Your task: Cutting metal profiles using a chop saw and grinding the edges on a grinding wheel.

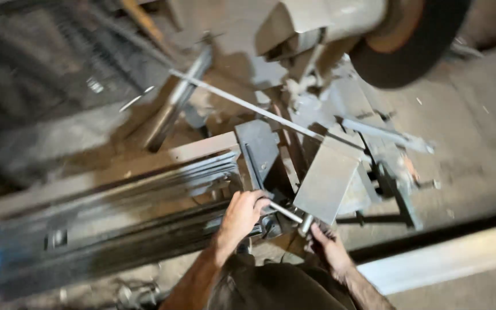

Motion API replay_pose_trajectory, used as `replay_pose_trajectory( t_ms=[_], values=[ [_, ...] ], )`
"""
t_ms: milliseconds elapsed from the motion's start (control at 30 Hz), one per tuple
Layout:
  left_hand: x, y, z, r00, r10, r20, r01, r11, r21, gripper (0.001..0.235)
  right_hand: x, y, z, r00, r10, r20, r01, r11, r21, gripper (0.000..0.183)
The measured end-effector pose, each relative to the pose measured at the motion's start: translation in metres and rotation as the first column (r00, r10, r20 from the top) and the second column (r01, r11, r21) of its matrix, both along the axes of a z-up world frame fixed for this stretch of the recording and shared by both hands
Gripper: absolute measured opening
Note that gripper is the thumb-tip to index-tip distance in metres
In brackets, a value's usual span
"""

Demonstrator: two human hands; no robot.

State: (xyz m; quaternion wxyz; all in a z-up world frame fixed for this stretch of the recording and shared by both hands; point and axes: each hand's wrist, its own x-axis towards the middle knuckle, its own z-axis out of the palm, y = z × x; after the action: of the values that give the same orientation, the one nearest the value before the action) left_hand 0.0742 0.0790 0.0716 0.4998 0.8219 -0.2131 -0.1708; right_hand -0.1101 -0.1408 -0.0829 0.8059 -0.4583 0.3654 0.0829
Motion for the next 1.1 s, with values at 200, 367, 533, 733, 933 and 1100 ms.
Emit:
replay_pose_trajectory(
  t_ms=[200, 367, 533, 733, 933, 1100],
  values=[
    [0.046, 0.006, -0.007, 0.878, -0.447, -0.174, 0.457, 0.889, 0.021, 0.018, -0.014, 0.020, -0.009, 0.992, -0.093, 0.091, 0.114, 0.956, -0.271, 0.038],
    [0.054, 0.002, -0.005, 0.813, -0.518, -0.265, 0.532, 0.846, -0.022, 0.018, -0.018, 0.031, -0.007, 0.995, -0.027, 0.095, 0.074, 0.838, -0.541, 0.043],
    [0.056, 0.004, -0.007, 0.795, -0.567, -0.216, 0.574, 0.818, -0.035, 0.017, -0.011, 0.034, 0.008, 1.000, 0.000, -0.011, -0.005, 0.861, -0.508, 0.055],
    [0.057, 0.003, -0.005, 0.786, -0.577, -0.222, 0.589, 0.808, -0.016, 0.017, -0.012, 0.031, 0.017, 0.994, 0.104, -0.019, -0.097, 0.833, -0.545, 0.061],
    [0.060, -0.003, -0.028, 0.711, -0.590, -0.382, 0.590, 0.796, -0.132, 0.018, -0.018, 0.018, 0.005, 0.987, 0.144, -0.068, -0.158, 0.824, -0.544, 0.059],
    [0.058, -0.001, -0.025, 0.745, -0.577, -0.333, 0.586, 0.806, -0.085, 0.018, -0.018, 0.015, 0.007, 0.986, 0.151, -0.071, -0.166, 0.828, -0.535, 0.054]
  ],
)
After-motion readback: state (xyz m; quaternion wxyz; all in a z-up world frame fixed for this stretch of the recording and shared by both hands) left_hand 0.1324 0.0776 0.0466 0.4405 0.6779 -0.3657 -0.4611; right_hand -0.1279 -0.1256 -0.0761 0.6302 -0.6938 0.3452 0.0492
